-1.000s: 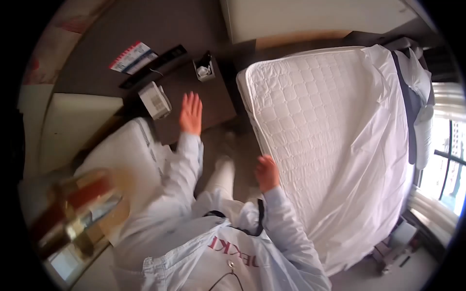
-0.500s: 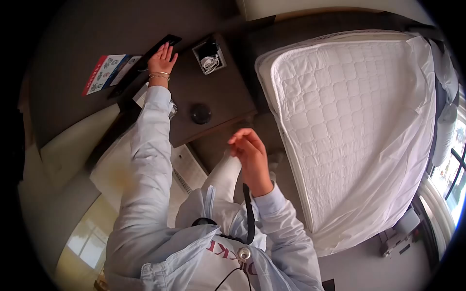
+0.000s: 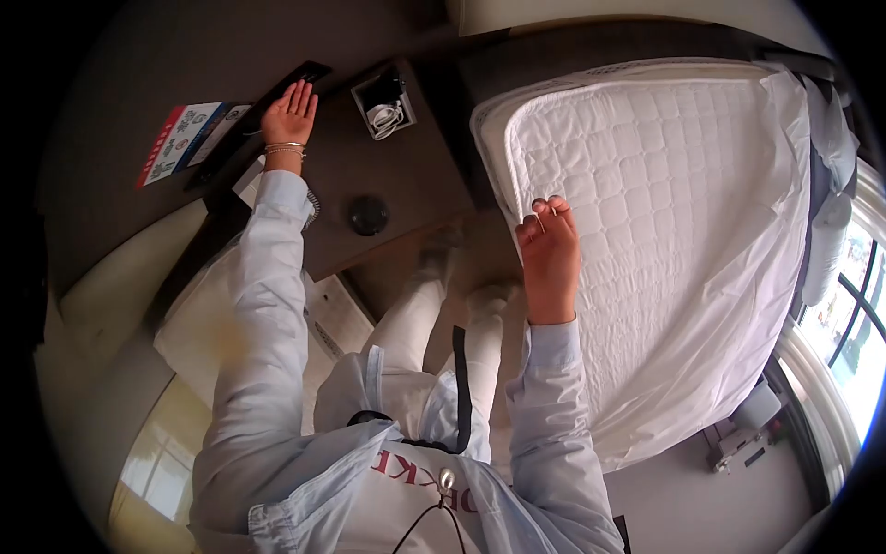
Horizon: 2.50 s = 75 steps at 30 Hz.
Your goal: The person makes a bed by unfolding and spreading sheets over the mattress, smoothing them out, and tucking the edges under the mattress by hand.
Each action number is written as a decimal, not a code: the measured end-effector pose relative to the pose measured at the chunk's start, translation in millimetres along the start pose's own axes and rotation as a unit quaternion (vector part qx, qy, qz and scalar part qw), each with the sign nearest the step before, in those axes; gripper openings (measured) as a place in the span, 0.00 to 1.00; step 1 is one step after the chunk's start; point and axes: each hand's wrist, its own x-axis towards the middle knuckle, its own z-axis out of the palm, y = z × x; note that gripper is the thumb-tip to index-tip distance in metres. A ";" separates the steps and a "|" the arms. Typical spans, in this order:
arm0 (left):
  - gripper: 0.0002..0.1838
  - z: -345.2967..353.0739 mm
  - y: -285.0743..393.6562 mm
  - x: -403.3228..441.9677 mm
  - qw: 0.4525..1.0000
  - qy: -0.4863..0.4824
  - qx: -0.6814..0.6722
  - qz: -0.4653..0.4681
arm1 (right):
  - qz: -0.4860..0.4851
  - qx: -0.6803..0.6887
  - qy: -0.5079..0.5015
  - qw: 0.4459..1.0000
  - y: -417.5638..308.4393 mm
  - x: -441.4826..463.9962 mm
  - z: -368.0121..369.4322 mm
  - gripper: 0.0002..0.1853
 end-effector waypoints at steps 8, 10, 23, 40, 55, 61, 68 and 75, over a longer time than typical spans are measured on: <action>0.15 -6.7 -7.2 6.1 1.000 0.004 -0.005 0.004 | 0.031 0.011 0.016 0.999 21.9 -7.6 -23.9 0.07; 0.17 -10.9 -17.1 -2.0 0.999 -0.023 0.010 0.028 | 0.048 0.002 0.053 0.997 29.2 -14.4 -24.5 0.08; 0.19 -91.6 -200.8 -177.5 0.948 0.006 0.105 -0.301 | -0.046 0.188 0.102 0.976 24.4 -116.8 -96.8 0.06; 0.12 6.8 -382.0 -348.8 0.795 -0.200 0.328 -0.470 | -0.344 0.584 0.274 0.682 22.0 -314.2 -544.3 0.20; 0.17 -78.0 -556.3 -584.1 0.629 -0.202 0.559 -0.500 | -0.575 0.538 0.066 0.612 -89.9 -393.0 -734.6 0.08; 0.16 -89.5 -566.8 -602.9 0.567 -0.225 0.607 -0.509 | -0.515 0.471 0.166 0.697 -77.1 -397.4 -749.1 0.07; 0.21 -83.6 -595.8 -629.2 0.531 -0.298 0.659 -0.441 | -0.312 0.310 0.411 0.798 -0.6 -398.3 -656.1 0.10; 0.22 -44.5 -625.8 -662.0 0.619 -0.338 0.451 -0.548 | -0.263 0.437 0.328 0.795 44.2 -412.2 -542.0 0.14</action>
